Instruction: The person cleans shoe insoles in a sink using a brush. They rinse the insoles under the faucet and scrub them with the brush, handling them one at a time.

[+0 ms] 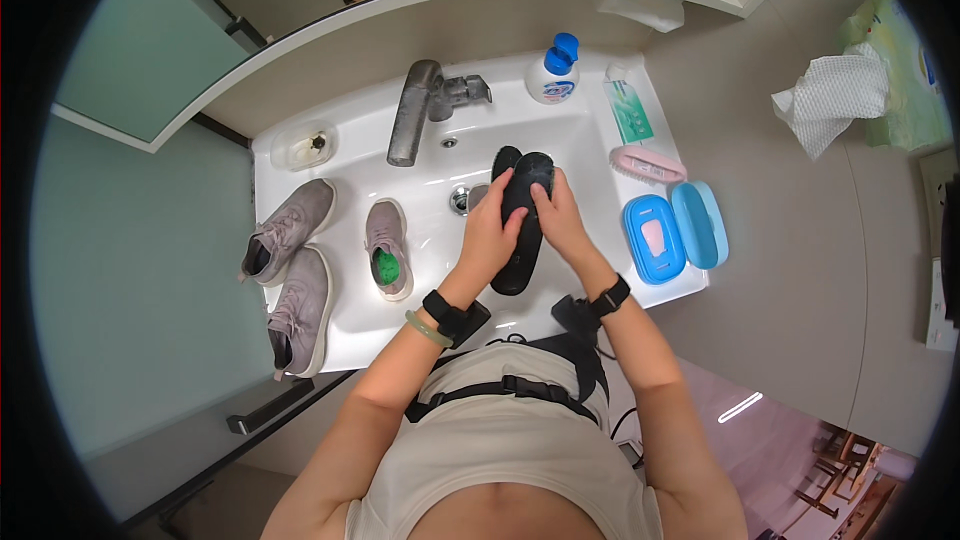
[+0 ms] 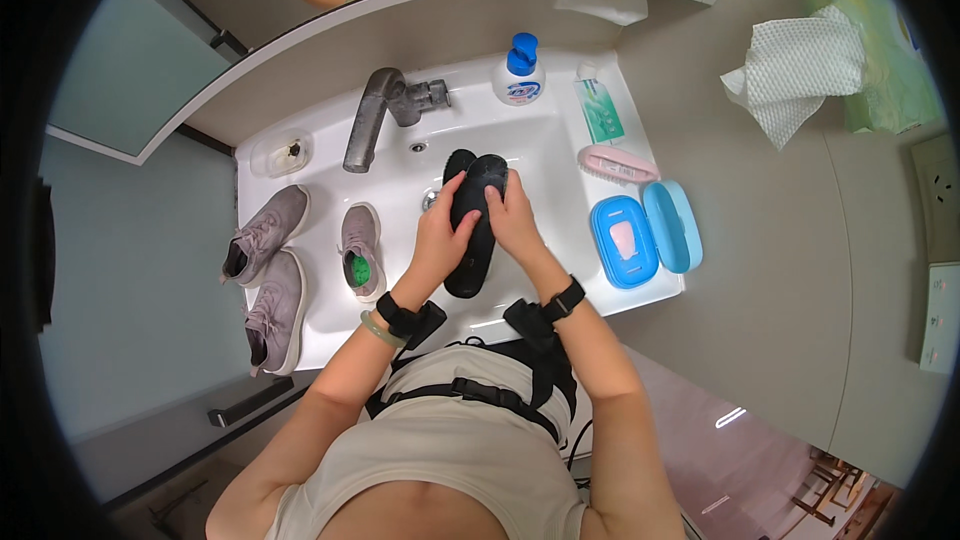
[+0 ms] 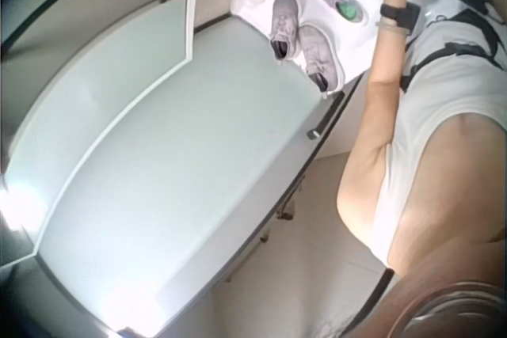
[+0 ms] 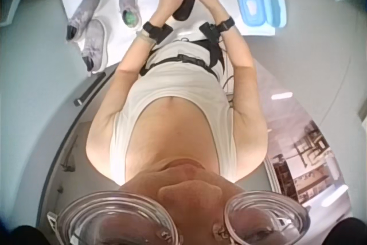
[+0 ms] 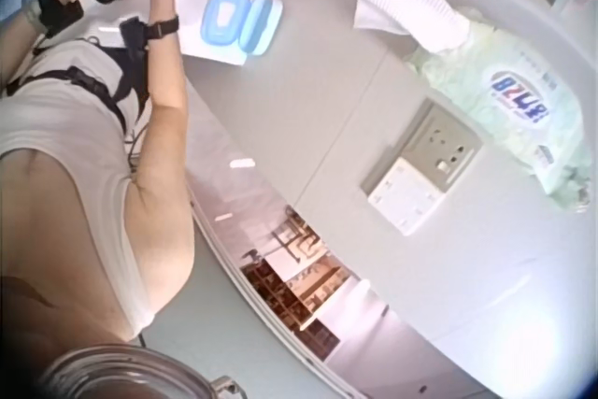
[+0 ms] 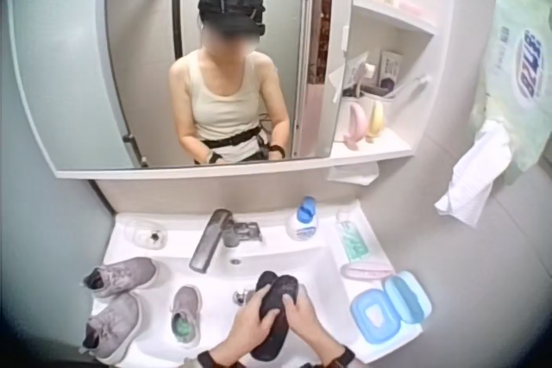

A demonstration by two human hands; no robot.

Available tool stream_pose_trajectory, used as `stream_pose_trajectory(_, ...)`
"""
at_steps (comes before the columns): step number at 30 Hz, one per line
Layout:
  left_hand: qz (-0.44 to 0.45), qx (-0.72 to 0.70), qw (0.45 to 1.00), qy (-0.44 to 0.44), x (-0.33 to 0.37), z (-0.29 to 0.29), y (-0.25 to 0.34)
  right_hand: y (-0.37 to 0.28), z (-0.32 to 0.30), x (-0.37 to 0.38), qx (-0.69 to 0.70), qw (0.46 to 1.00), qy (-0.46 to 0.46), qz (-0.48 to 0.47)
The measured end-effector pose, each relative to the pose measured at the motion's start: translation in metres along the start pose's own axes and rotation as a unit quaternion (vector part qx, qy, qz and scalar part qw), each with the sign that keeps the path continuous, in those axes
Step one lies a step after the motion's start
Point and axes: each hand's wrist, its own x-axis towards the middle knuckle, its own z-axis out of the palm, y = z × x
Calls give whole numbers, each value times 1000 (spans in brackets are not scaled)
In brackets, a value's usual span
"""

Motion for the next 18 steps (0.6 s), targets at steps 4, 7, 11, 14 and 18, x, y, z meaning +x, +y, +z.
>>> stream_pose_trajectory(4,-124,-89,987,-41,-2,-8,-19,-12,-30,17,-78,980,-175,60)
stream_pose_trajectory(7,-139,-148,978,-40,-4,-6,-26,-19,-33,23,-54,972,-161,162)
stream_pose_trajectory(11,-165,-206,964,-44,-10,-10,-35,-11,-51,43,-307,951,-29,14)
stream_pose_trajectory(14,-178,-200,963,-27,-13,-19,-36,-16,-96,70,-692,720,7,-55)
stream_pose_trajectory(18,-187,-237,953,-10,-9,-17,-38,4,-139,91,-752,655,-53,50)
